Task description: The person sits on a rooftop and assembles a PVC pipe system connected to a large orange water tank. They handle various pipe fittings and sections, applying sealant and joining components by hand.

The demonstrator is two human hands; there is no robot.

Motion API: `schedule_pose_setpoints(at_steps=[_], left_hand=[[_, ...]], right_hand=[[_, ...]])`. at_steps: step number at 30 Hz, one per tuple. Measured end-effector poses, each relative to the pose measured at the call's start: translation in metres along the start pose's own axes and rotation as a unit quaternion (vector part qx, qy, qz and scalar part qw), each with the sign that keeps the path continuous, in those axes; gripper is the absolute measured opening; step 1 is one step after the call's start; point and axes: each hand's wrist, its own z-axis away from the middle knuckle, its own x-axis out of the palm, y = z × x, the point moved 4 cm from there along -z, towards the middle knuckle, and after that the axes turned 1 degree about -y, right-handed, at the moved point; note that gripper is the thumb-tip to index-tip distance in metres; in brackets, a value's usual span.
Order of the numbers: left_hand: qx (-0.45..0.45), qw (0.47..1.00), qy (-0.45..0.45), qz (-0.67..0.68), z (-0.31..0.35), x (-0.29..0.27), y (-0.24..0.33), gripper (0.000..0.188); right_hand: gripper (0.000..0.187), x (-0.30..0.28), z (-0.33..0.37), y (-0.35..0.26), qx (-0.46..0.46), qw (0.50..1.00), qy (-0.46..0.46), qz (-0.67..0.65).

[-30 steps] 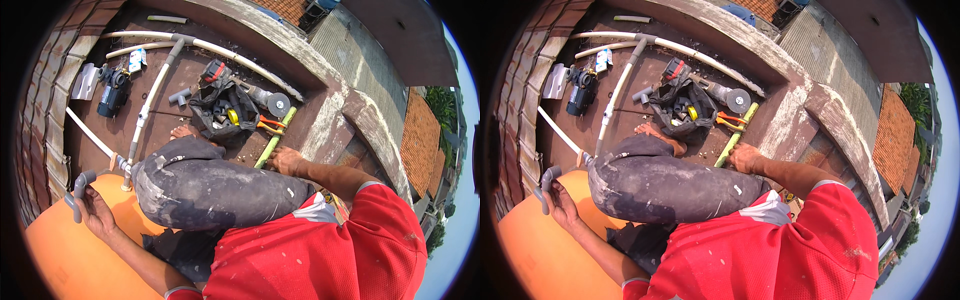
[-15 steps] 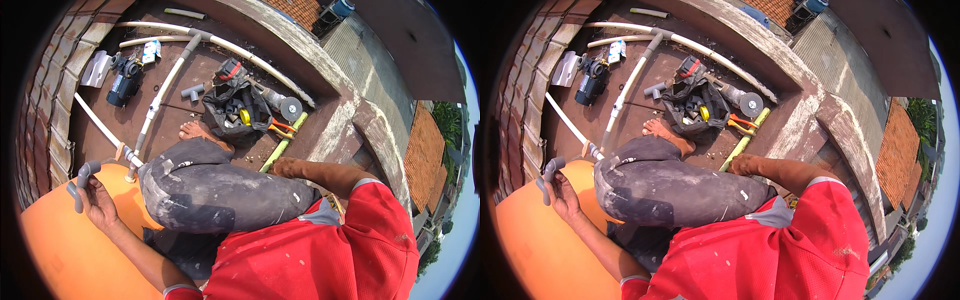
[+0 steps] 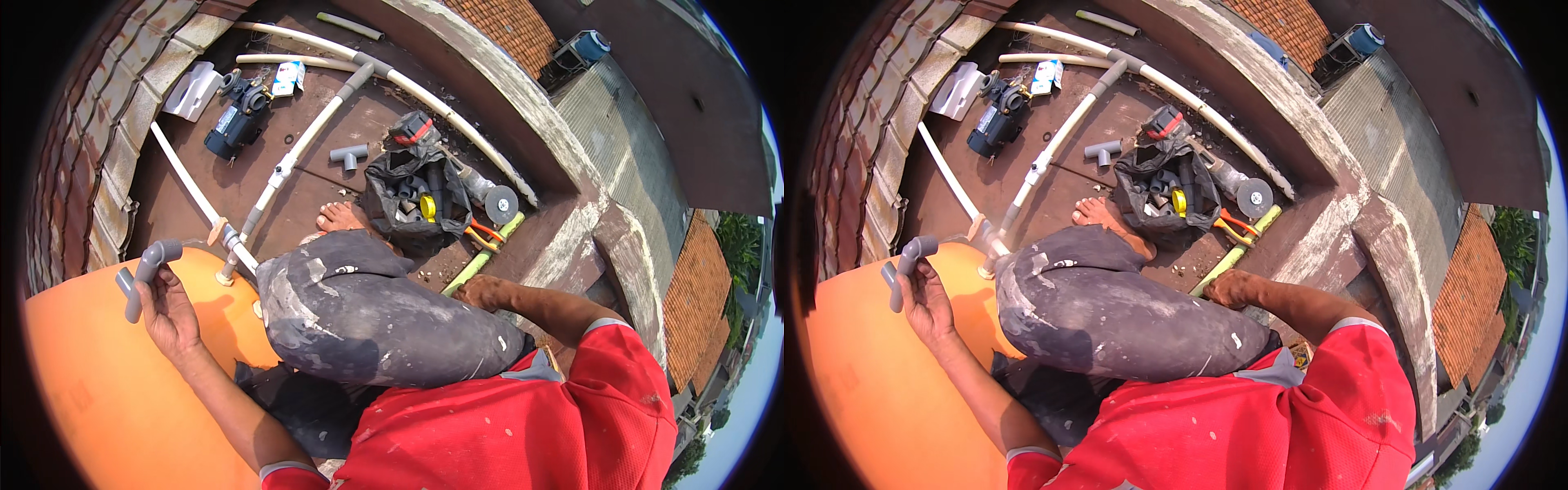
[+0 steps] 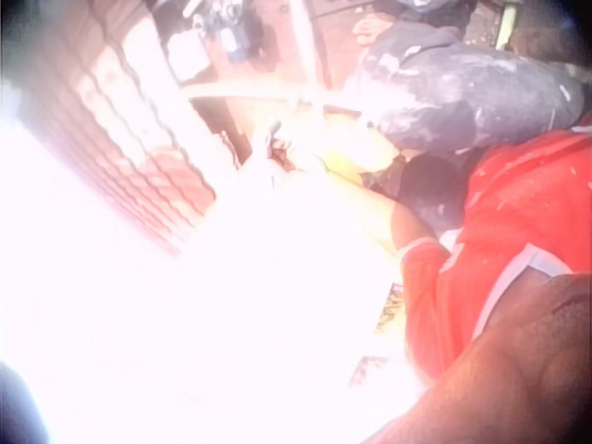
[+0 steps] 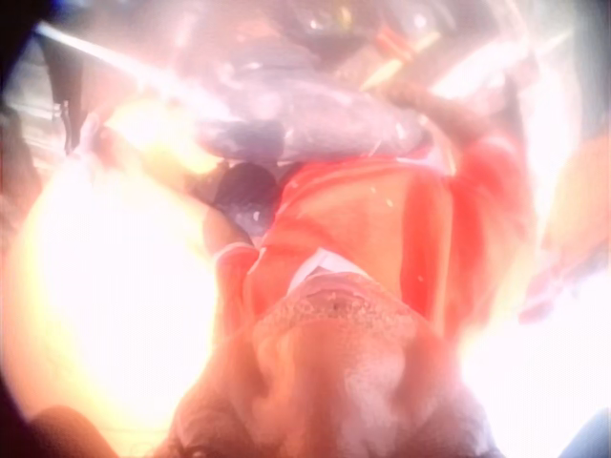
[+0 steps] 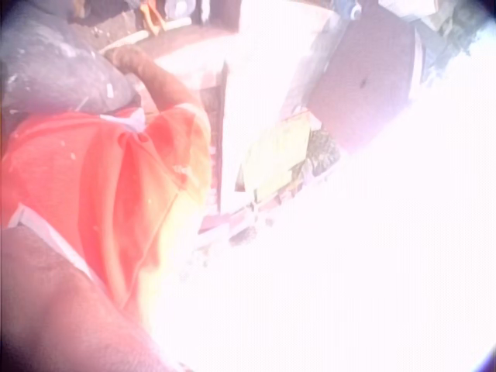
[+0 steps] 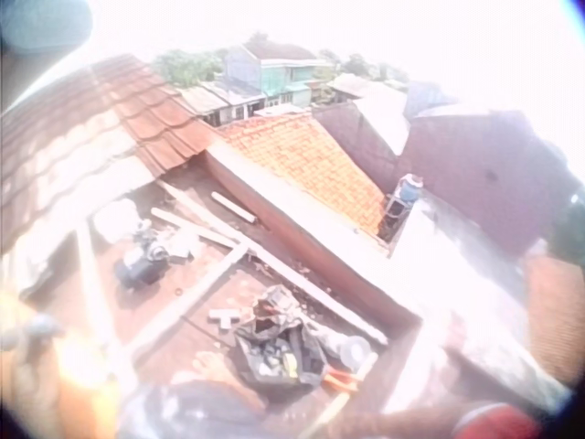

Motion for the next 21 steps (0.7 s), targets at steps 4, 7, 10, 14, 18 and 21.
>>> schedule_pose_setpoints(at_steps=[4, 7, 10, 14, 18, 21], left_hand=[[-0.005, 1.000, 0.004, -0.002, 0.003, 0.003, -0.001, 0.040], [-0.001, 1.000, 0.010, 0.002, 0.005, 0.006, -0.002, 0.040], [-0.001, 1.000, 0.016, 0.011, 0.004, 0.001, -0.005, 0.043], [0.012, 0.999, 0.036, 0.015, 0.009, 0.007, 0.000, 0.044], [0.013, 0.999, 0.036, 0.019, 0.010, 0.013, -0.005, 0.045], [0.020, 0.999, 0.038, 0.013, 0.012, 0.014, -0.001, 0.047]], right_hand=[[0.038, -0.014, 0.003, -0.012, 0.004, 0.999, -0.037, 0.022], [0.037, -0.016, 0.005, -0.012, -0.001, 0.999, -0.039, 0.025], [0.037, -0.005, -0.001, -0.006, -0.007, 0.996, -0.061, 0.058], [0.040, 0.000, -0.009, -0.002, -0.032, 0.998, -0.040, 0.032], [0.039, 0.043, -0.015, 0.027, -0.013, 0.999, 0.024, 0.017], [0.037, 0.043, -0.018, 0.026, -0.012, 0.999, 0.021, 0.038]])
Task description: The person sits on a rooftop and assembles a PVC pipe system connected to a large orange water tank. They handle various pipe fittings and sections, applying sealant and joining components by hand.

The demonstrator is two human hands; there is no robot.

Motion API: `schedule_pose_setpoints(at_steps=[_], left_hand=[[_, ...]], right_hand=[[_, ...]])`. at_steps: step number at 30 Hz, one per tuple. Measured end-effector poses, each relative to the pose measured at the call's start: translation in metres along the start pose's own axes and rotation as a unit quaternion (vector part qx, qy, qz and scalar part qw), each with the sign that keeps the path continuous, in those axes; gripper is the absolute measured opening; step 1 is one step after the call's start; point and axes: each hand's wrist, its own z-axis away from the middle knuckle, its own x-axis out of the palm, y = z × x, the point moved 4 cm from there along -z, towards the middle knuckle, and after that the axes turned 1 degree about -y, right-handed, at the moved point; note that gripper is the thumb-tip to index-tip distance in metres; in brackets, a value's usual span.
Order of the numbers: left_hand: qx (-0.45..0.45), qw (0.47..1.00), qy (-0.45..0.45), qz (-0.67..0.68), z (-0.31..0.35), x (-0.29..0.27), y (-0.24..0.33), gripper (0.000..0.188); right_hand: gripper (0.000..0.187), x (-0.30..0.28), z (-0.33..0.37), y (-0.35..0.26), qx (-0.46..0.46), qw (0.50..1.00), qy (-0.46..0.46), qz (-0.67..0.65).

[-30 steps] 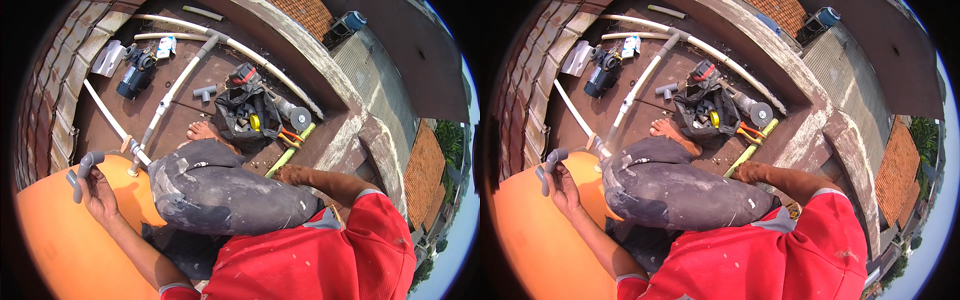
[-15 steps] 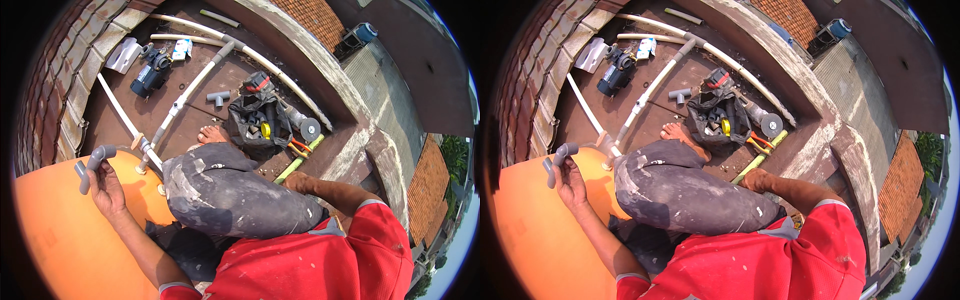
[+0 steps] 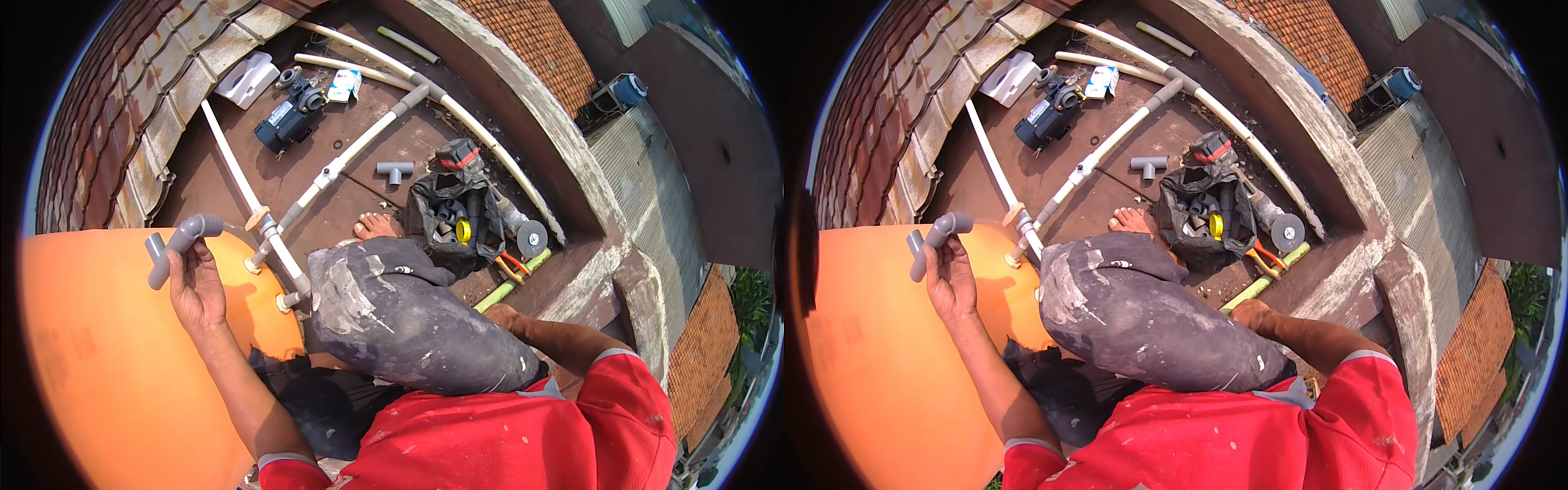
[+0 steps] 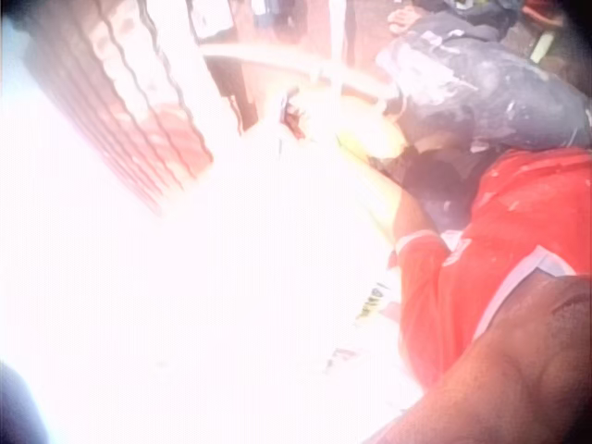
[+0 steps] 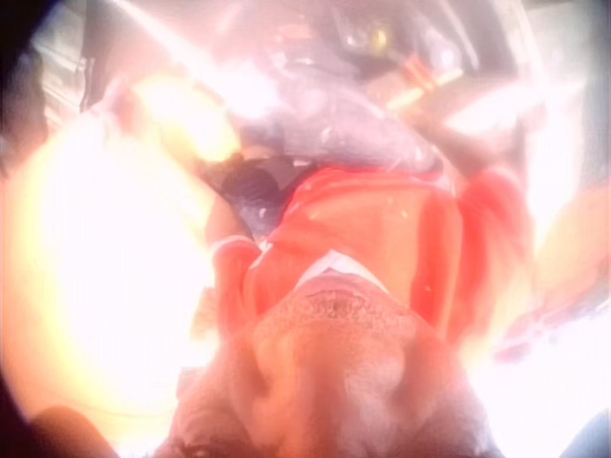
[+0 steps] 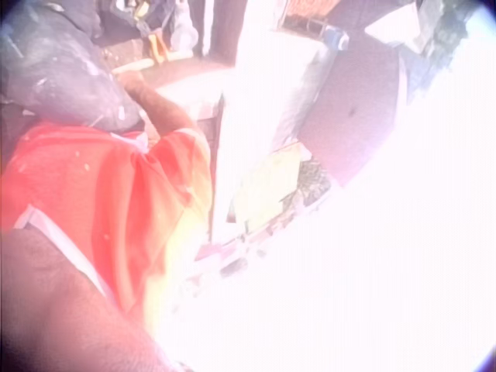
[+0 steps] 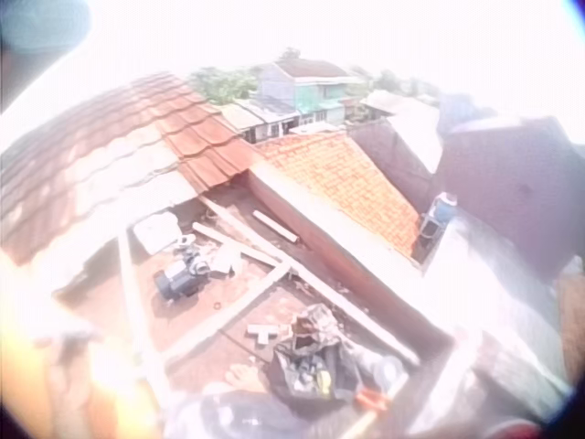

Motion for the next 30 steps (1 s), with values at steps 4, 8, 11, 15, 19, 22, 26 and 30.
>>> schedule_pose_setpoints(at_steps=[4, 8, 11, 15, 19, 22, 26, 30], left_hand=[[-0.001, 1.000, -0.015, -0.004, 0.001, -0.002, 0.003, 0.047], [-0.006, 1.000, -0.012, 0.002, 0.001, 0.003, -0.001, 0.047], [0.002, 1.000, -0.005, -0.001, 0.003, 0.005, -0.001, 0.047], [-0.003, 1.000, -0.011, 0.000, 0.004, 0.003, 0.002, 0.045], [-0.003, 1.000, -0.010, -0.002, 0.005, 0.008, 0.000, 0.043], [-0.001, 1.000, -0.013, -0.008, 0.006, 0.010, -0.001, 0.043], [-0.001, 1.000, -0.010, -0.015, 0.006, 0.007, 0.002, 0.042], [-0.005, 1.000, -0.015, -0.009, 0.006, 0.007, -0.001, 0.042]], right_hand=[[0.037, -0.016, 0.000, -0.015, 0.039, 0.998, -0.041, 0.007], [0.037, -0.017, 0.006, -0.012, 0.036, 0.999, -0.017, -0.013], [0.038, -0.021, 0.007, -0.016, 0.045, 0.998, -0.035, 0.004], [0.039, -0.033, 0.007, -0.022, 0.077, 0.995, -0.059, -0.016], [0.041, -0.037, 0.010, -0.023, 0.076, 0.995, -0.059, -0.033], [0.041, -0.035, 0.010, -0.020, 0.073, 0.995, -0.061, -0.029], [0.040, -0.046, 0.012, -0.028, 0.064, 0.995, -0.064, -0.035], [0.037, -0.050, 0.015, -0.028, 0.071, 0.996, -0.056, -0.021]])
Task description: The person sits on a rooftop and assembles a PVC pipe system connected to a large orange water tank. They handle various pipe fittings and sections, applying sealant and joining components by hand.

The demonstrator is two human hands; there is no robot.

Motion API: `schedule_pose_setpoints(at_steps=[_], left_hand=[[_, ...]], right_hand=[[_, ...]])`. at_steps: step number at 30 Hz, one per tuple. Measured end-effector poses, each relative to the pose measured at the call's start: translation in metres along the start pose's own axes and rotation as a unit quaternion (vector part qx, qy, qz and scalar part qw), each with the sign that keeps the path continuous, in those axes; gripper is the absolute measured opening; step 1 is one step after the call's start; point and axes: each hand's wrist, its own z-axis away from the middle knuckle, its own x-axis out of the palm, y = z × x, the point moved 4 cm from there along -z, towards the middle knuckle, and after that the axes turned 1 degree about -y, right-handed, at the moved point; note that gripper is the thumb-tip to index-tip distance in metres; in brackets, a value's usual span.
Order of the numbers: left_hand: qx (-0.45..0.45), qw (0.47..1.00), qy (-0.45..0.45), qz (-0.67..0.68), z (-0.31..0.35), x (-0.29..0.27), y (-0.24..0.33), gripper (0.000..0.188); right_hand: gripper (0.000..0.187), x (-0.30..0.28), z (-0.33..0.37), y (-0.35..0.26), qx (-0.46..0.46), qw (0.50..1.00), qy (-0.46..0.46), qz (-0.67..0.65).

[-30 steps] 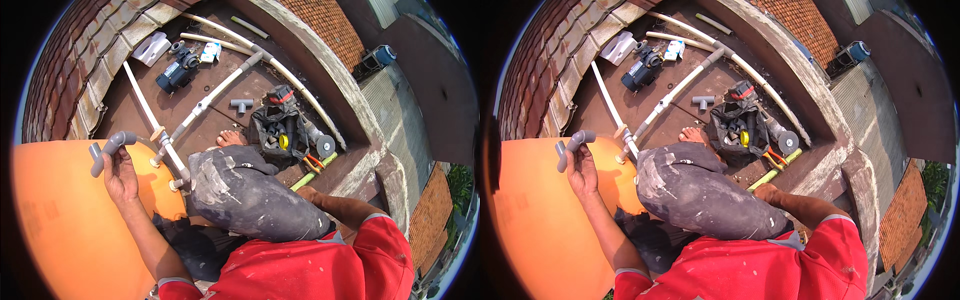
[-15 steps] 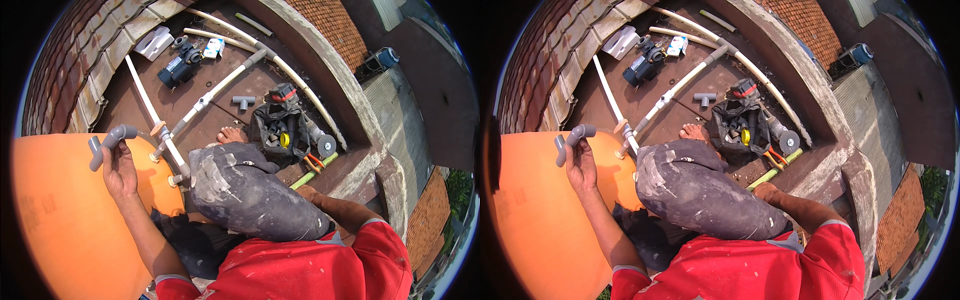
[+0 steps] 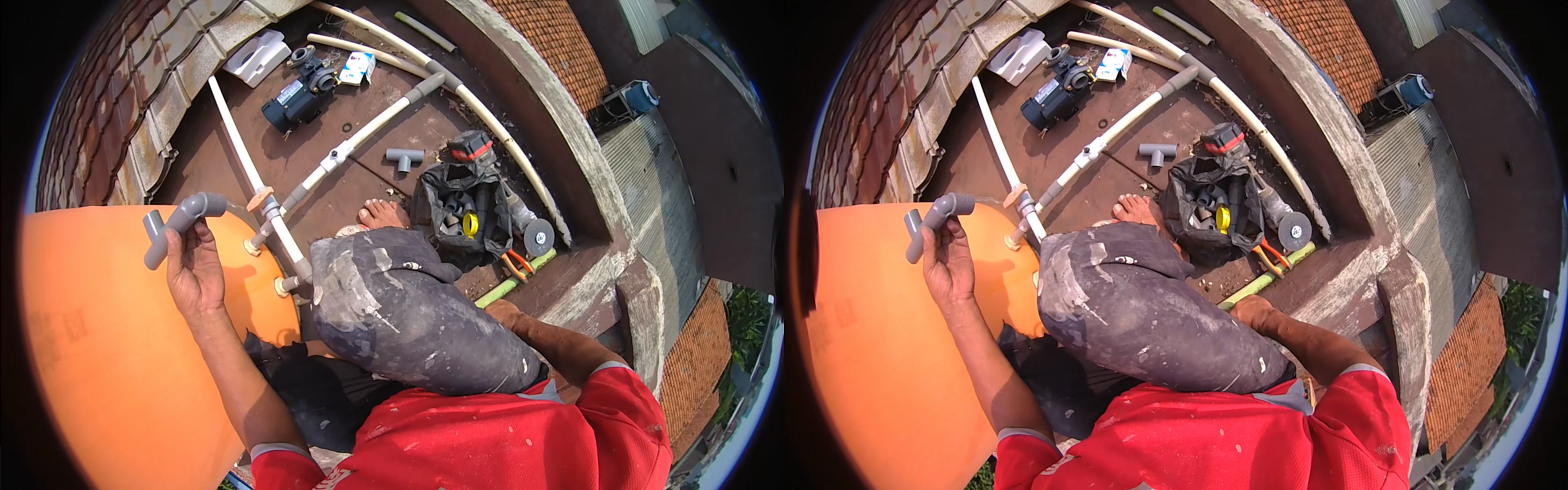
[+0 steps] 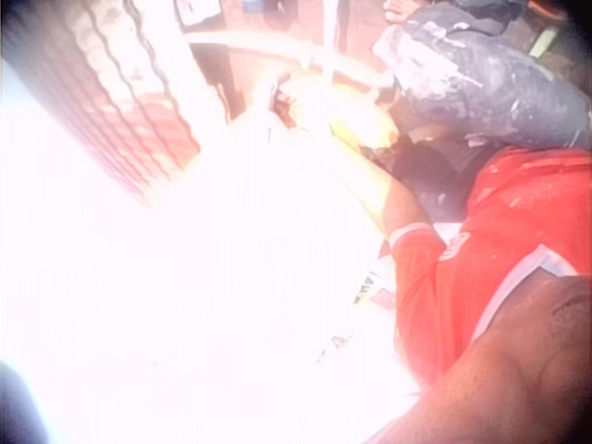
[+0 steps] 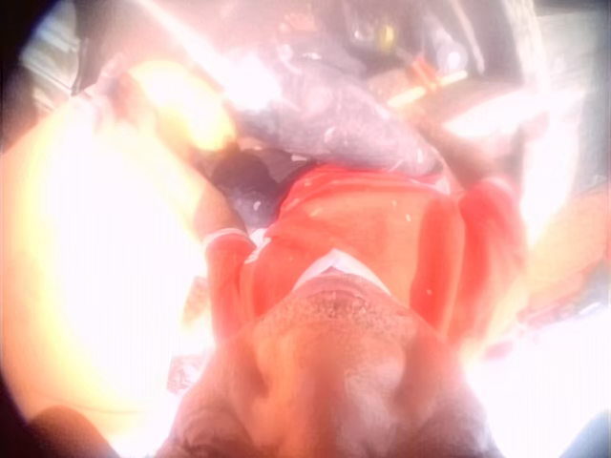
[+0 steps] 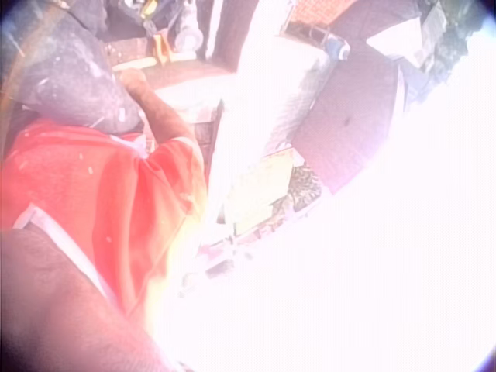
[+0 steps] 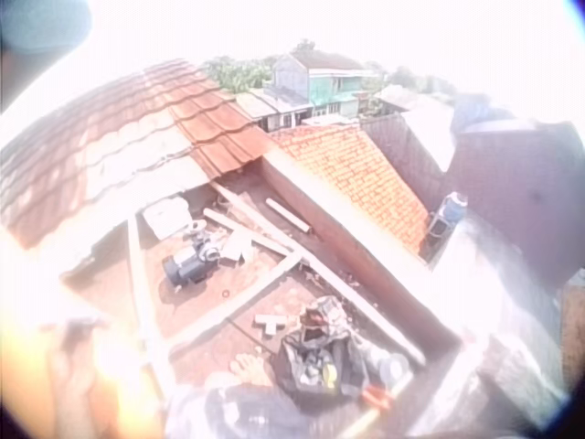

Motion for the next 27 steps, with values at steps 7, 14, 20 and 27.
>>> schedule_pose_setpoints(at_steps=[7, 14, 20, 27], left_hand=[[0.003, 1.000, 0.007, 0.000, 0.000, -0.002, 0.001, 0.042], [-0.001, 1.000, -0.002, 0.006, 0.000, 0.003, -0.001, 0.042], [-0.002, 1.000, 0.009, 0.008, 0.003, 0.006, 0.000, 0.042], [0.002, 1.000, 0.002, 0.001, -0.001, -0.001, 0.002, 0.042]], right_hand=[[0.035, -0.006, 0.003, -0.004, -0.025, 0.999, 0.023, 0.009], [0.040, 0.005, -0.001, 0.006, -0.024, 1.000, 0.011, -0.014], [0.042, -0.018, 0.016, -0.002, -0.051, 0.993, 0.017, -0.104], [0.045, -0.043, 0.028, -0.008, -0.054, 0.986, 0.011, -0.155]])
